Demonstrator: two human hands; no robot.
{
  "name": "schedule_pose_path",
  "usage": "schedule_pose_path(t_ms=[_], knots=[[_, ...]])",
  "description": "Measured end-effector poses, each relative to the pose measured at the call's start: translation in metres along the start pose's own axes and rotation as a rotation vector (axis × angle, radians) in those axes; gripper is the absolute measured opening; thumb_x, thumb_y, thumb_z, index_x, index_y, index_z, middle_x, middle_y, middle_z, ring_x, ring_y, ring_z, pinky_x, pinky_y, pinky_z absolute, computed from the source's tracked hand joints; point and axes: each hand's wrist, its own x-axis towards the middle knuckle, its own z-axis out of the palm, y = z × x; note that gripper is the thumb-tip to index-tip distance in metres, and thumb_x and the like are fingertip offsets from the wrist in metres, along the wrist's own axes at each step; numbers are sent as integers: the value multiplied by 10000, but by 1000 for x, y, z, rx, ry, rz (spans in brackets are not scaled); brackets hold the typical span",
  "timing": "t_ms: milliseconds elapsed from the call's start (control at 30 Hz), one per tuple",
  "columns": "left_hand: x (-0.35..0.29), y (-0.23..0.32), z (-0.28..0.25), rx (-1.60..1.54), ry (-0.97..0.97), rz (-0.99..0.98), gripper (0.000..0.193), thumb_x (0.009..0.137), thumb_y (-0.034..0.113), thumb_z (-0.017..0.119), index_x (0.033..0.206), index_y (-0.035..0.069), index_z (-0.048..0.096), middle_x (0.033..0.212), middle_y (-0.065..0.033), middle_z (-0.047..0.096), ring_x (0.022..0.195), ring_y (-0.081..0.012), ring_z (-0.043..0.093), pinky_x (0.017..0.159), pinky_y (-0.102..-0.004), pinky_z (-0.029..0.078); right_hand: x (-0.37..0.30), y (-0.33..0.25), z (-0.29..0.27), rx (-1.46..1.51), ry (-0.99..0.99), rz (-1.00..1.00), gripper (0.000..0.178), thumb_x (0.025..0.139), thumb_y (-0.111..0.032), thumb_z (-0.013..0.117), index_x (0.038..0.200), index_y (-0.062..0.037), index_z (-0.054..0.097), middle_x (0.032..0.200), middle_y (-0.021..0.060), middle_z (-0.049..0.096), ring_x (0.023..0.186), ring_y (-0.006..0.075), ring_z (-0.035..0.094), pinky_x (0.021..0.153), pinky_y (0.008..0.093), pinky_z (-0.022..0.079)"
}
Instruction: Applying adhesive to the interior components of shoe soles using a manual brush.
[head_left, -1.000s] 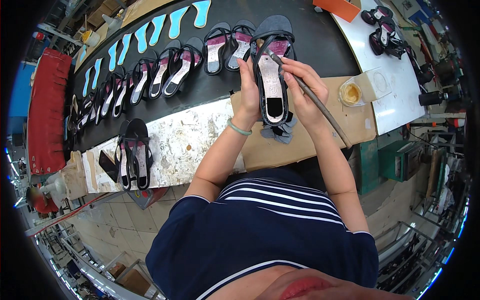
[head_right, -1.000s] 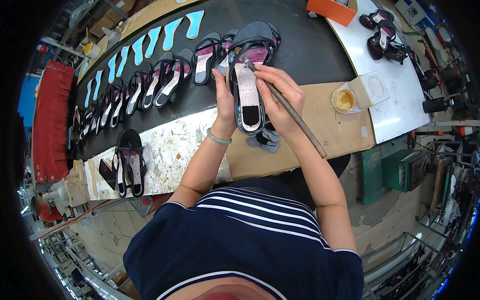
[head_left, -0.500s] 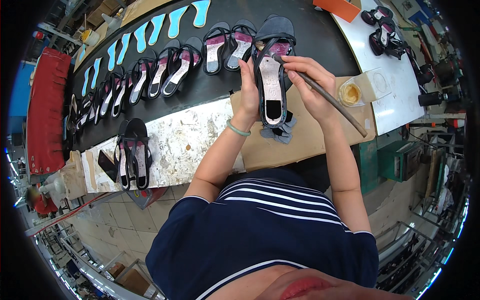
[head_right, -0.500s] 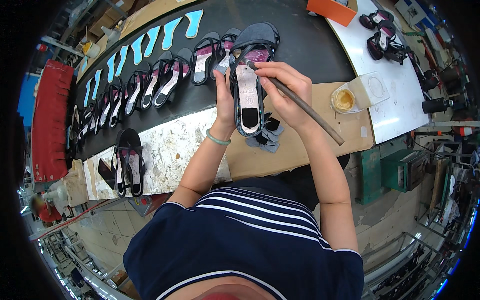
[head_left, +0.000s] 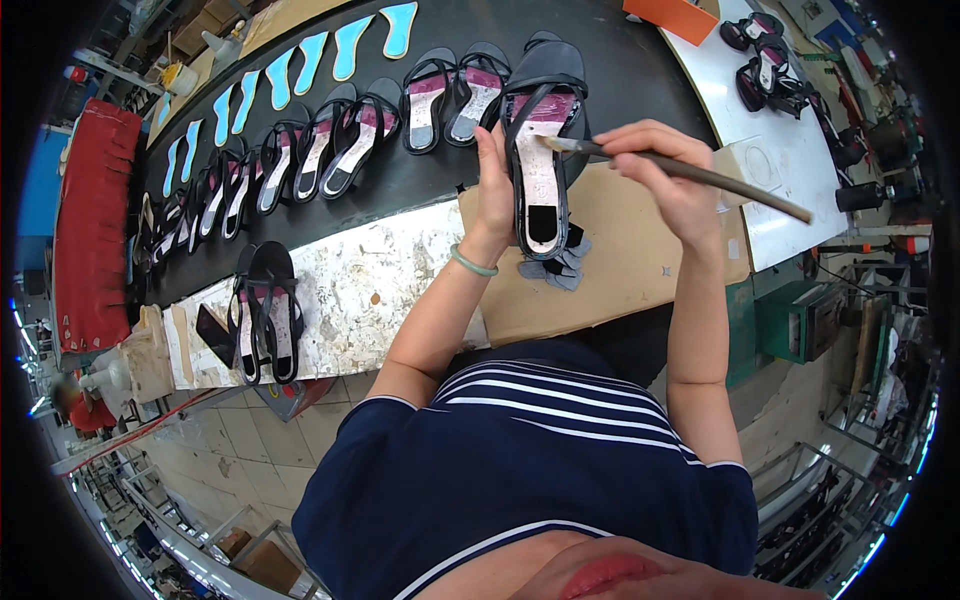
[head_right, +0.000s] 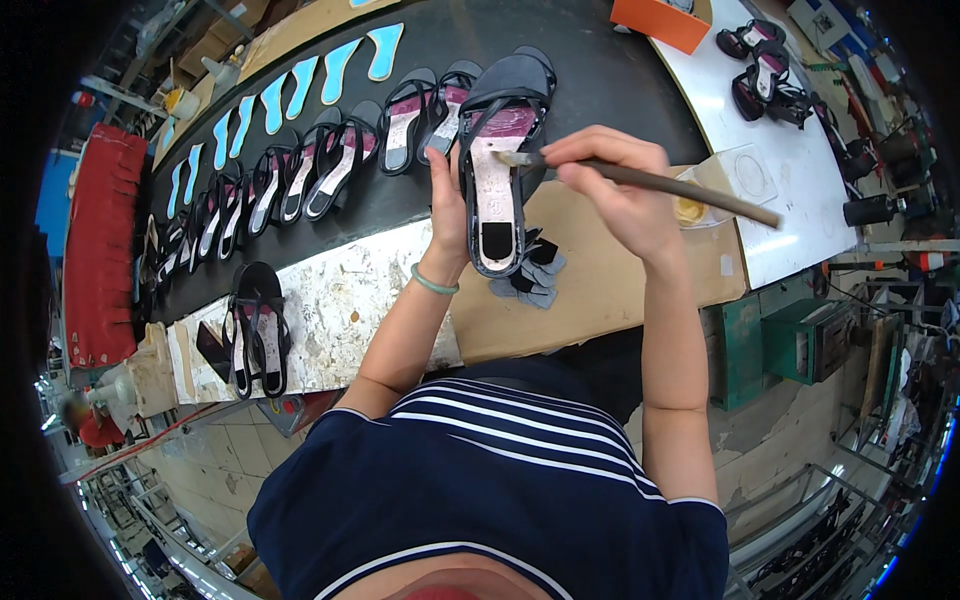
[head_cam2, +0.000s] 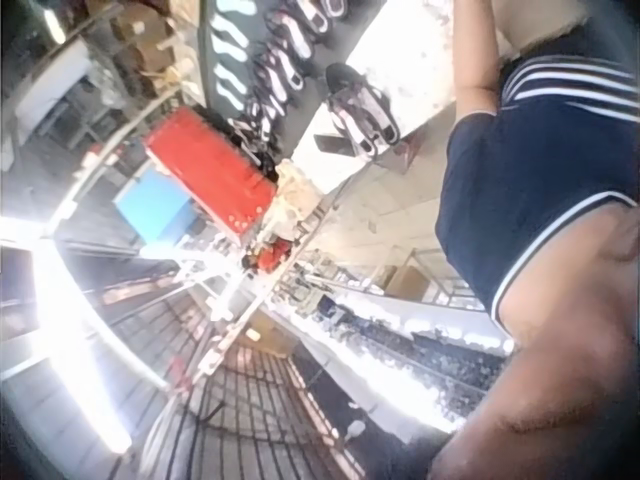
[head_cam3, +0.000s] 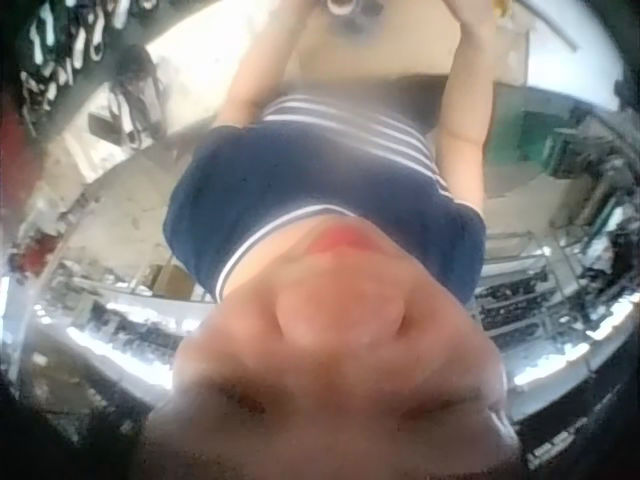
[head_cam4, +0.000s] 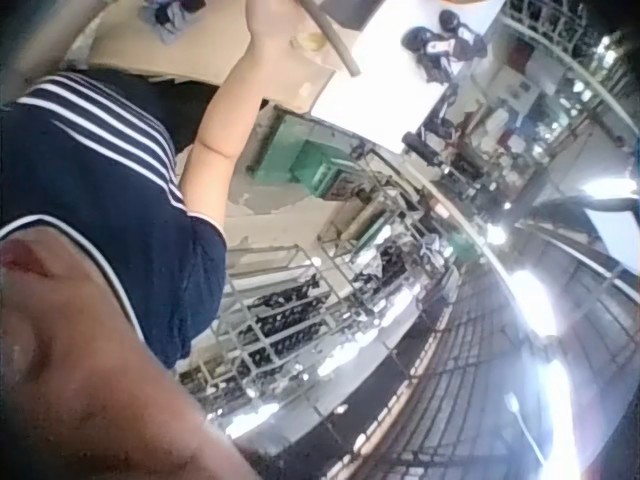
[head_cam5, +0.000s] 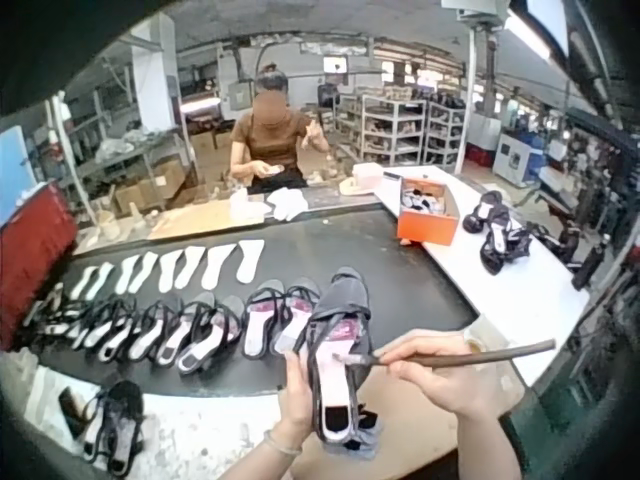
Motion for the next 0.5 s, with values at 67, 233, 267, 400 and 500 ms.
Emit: schedule_pose_path(t_ms=[67, 233, 267, 400, 500], knots=[[3, 1, -11, -3, -38, -39, 734, 995, 650, 113, 1291, 91, 484, 1029, -103, 646, 799, -113, 631, 638, -246, 547, -10, -14, -15, 106, 106, 56, 126, 820, 20, 613, 896, 76, 697, 937, 162, 708, 802, 193, 664, 690, 294, 524], [10, 9, -8, -78, -30, -129, 806, 977, 665, 67, 1295, 65, 502, 1011, -170, 675, 737, -160, 666, 585, -283, 582, -41, -32, -63, 591, 601, -13, 308, 944, -101, 489, 1130, 126, 585, 1058, 282, 660, 855, 242, 660, 731, 316, 537], [13, 9, -6, -81, -40, -134, 806, 977, 665, 67, 1295, 65, 502, 1011, -170, 675, 737, -160, 666, 585, -283, 582, -51, -29, -79, 668, 661, -54, 331, 972, -129, 476, 1183, 114, 556, 1096, 268, 651, 878, 256, 656, 740, 314, 533], [17, 4, -2, -133, -38, -171, 820, 969, 681, 79, 1303, 64, 503, 1017, -180, 674, 742, -180, 678, 582, -302, 589, -77, -14, -114, 941, 683, -159, 286, 963, -86, 512, 1170, 102, 568, 1073, 227, 661, 995, 279, 659, 883, 350, 546], [17, -1, 1, -139, -53, -191, 819, 968, 684, 89, 1300, 63, 507, 1028, -181, 673, 747, -182, 679, 582, -301, 589, -91, -2, -117, 914, 827, -147, 274, 951, -60, 526, 1173, 96, 568, 1062, 232, 664, 1053, 295, 650, 937, 361, 541]])
